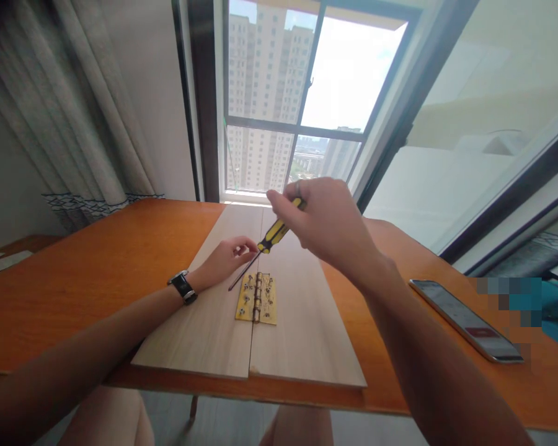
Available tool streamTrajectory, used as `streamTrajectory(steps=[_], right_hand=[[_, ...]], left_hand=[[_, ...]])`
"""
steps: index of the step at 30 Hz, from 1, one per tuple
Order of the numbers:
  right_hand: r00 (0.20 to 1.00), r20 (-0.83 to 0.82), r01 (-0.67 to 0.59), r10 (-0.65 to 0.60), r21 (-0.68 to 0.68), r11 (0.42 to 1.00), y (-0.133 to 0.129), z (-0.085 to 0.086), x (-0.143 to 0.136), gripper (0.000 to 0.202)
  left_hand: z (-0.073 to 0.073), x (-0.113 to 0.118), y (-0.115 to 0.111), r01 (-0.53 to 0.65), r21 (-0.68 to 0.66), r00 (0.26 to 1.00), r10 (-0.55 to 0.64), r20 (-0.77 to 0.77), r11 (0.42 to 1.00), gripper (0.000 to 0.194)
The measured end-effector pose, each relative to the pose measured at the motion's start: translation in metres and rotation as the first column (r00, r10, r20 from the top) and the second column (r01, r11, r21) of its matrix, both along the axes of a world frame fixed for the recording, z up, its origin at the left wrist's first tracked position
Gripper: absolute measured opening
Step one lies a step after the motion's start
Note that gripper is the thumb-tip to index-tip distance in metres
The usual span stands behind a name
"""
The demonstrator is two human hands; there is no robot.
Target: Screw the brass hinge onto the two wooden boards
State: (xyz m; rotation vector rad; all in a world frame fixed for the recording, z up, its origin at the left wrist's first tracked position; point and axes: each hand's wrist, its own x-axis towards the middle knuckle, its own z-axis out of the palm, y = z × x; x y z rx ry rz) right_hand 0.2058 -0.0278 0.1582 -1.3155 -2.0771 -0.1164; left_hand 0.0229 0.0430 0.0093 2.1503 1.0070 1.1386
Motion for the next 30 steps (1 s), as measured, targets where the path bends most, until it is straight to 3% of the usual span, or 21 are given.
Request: streamTrajectory(steps=[2, 5, 8, 10, 15, 19, 30], right_hand=[[0.947, -0.311, -0.088, 0.078, -0.017, 0.996, 0.017, -0.009, 0.021, 0.043], [0.718, -0.678, -0.245, 0.156, -0.036, 0.969, 0.049, -0.037, 0.054, 0.037], [0.469, -0.881, -0.27, 0.059, -0.079, 0.96, 0.07, -0.068, 0.077, 0.038], [0.376, -0.926, -0.263, 0.006, -0.101, 0.96, 0.074, -0.081, 0.083, 0.039], [0.386, -0.922, -0.272, 0.018, -0.095, 0.958, 0.068, -0.088, 0.077, 0.041], [0.433, -0.897, -0.283, 0.09, -0.04, 0.958, 0.064, -0.088, 0.072, 0.044], [0.484, -0.864, -0.225, 0.142, 0.034, 0.974, 0.062, -0.09, 0.077, 0.036]], left_hand=[[0.002, 0.001, -0.004, 0.063, -0.053, 0.998, -0.061, 0.023, 0.997, 0.017], [0.006, 0.006, -0.013, 0.192, -0.124, 0.981, -0.19, 0.027, 0.974, 0.015], [0.011, 0.012, -0.024, 0.272, -0.144, 0.961, -0.276, -0.006, 0.951, 0.011], [0.012, 0.016, -0.03, 0.303, -0.13, 0.949, -0.312, -0.053, 0.944, 0.008], [0.011, 0.019, -0.035, 0.376, -0.098, 0.907, -0.388, -0.163, 0.921, 0.006], [0.01, 0.018, -0.034, 0.379, -0.054, 0.903, -0.381, -0.197, 0.924, 0.007], [0.006, 0.019, -0.03, 0.413, 0.022, 0.887, -0.396, -0.237, 0.911, 0.006]])
